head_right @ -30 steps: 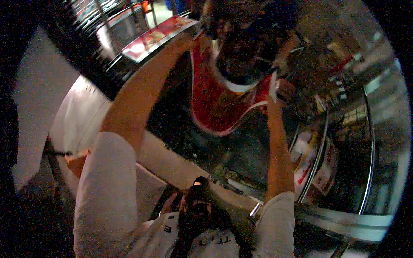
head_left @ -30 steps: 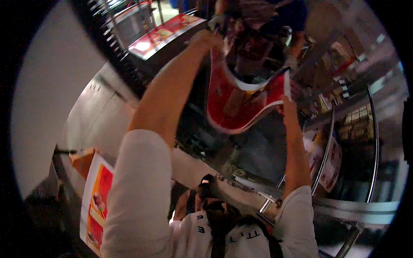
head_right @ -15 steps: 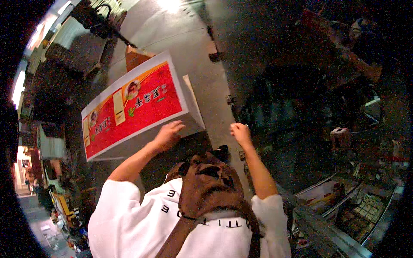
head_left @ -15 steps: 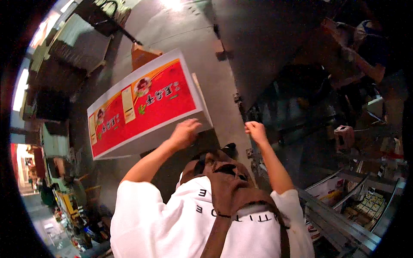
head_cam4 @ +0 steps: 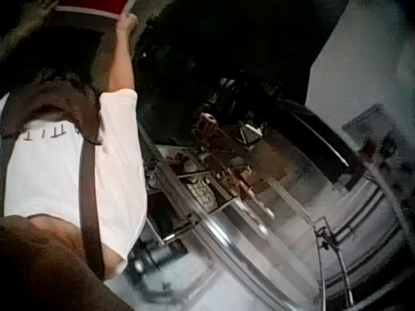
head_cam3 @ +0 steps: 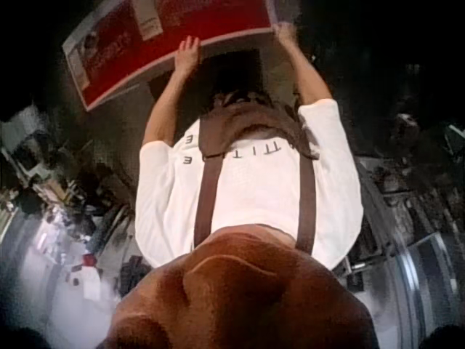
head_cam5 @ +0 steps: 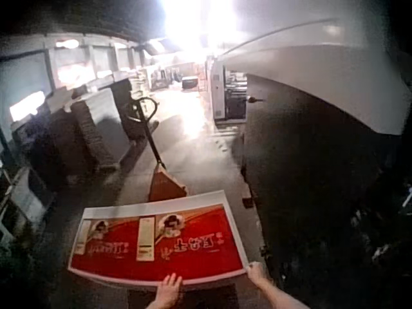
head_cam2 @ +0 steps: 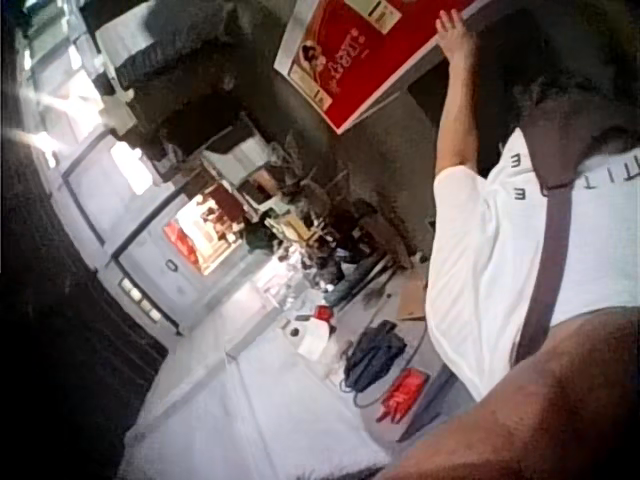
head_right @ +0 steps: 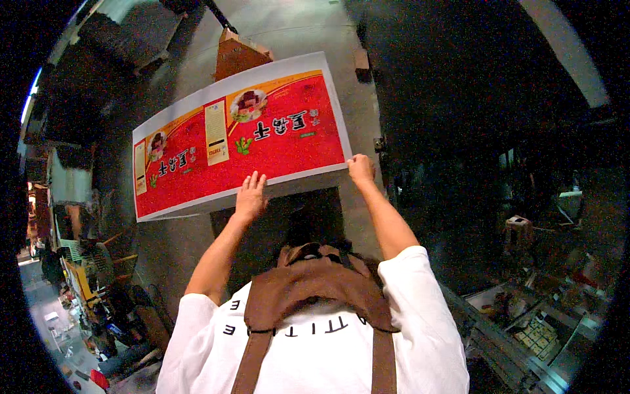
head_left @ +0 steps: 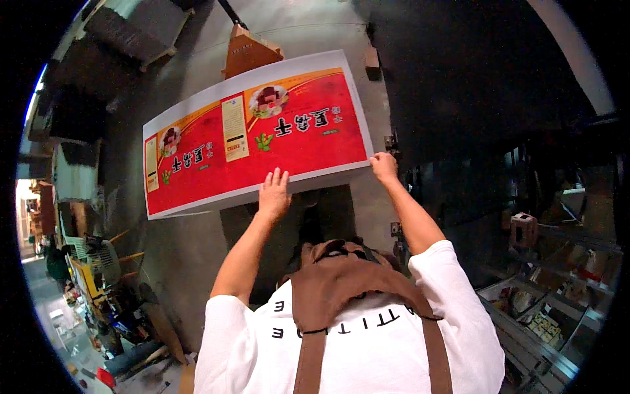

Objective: The person repeatedly folds large red printed posters by hand, aligning edges and creasing them before handing them to a coworker. The posters are handled one at a time in a repetitive folding cycle.

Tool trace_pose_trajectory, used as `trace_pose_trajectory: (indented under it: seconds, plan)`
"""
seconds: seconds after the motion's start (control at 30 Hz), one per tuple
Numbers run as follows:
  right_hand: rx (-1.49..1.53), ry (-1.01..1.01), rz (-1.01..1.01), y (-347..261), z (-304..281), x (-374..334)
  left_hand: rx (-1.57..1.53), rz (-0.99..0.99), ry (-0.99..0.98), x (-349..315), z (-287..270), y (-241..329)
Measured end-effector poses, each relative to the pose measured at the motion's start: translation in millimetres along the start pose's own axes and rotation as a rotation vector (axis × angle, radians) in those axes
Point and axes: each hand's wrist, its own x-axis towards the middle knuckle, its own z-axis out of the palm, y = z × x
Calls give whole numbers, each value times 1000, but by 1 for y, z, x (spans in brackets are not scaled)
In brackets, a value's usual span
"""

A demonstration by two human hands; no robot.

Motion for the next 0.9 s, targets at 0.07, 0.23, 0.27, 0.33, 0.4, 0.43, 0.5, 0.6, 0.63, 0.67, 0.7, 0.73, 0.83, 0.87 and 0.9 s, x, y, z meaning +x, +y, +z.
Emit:
trace_pose_trajectory:
  seconds: [0.07, 0.23, 0.27, 0.33, 0.4, 0.43, 0.5, 0.6, 0.63, 0.67, 0.7, 0.73, 0.83, 0.87, 0.9]
  plan:
    - [-41, 19, -26, -5, -6, -4, -11, 21, -14, -2, -8, 2]
    - [-202, 4, 91, -37, -20, -8, -4, 32, -8, -2, -7, 2]
    - [-226, 4, 99, -39, -20, -8, 0, 29, -14, -2, -9, 3]
    - [-289, -5, 83, -39, -19, -6, -12, 37, -25, -2, -13, 3]
    - [-331, -17, 56, -37, -19, -3, -15, 24, -46, -1, -14, 5]
    - [-338, -26, 35, -39, -20, -3, -20, 23, -61, 0, -16, 5]
    - [-334, -46, 18, -39, -25, -5, -31, 18, -90, 1, -18, 6]
    - [-229, -59, 34, -42, -27, -7, -48, -5, -145, 2, -27, 7]
    - [-180, -51, 50, -40, -28, -6, -49, -19, -142, 4, -28, 8]
    - [-132, -43, 66, -38, -31, -4, -89, -13, -92, 4, -30, 8]
    - [-130, -22, -34, -22, -25, 2, -129, -6, -42, 5, -33, 6]
    - [74, -92, 50, -24, -29, 5, -171, 0, 6, 4, -37, 7]
    - [516, -278, 221, -27, -39, 16, -668, -11, -124, 5, -51, 18]
    - [543, -335, 211, -30, -39, 19, -988, -125, -262, 2, -47, 29]
    - [568, -394, 200, -33, -39, 22, -1342, -252, -458, 2, -24, 34]
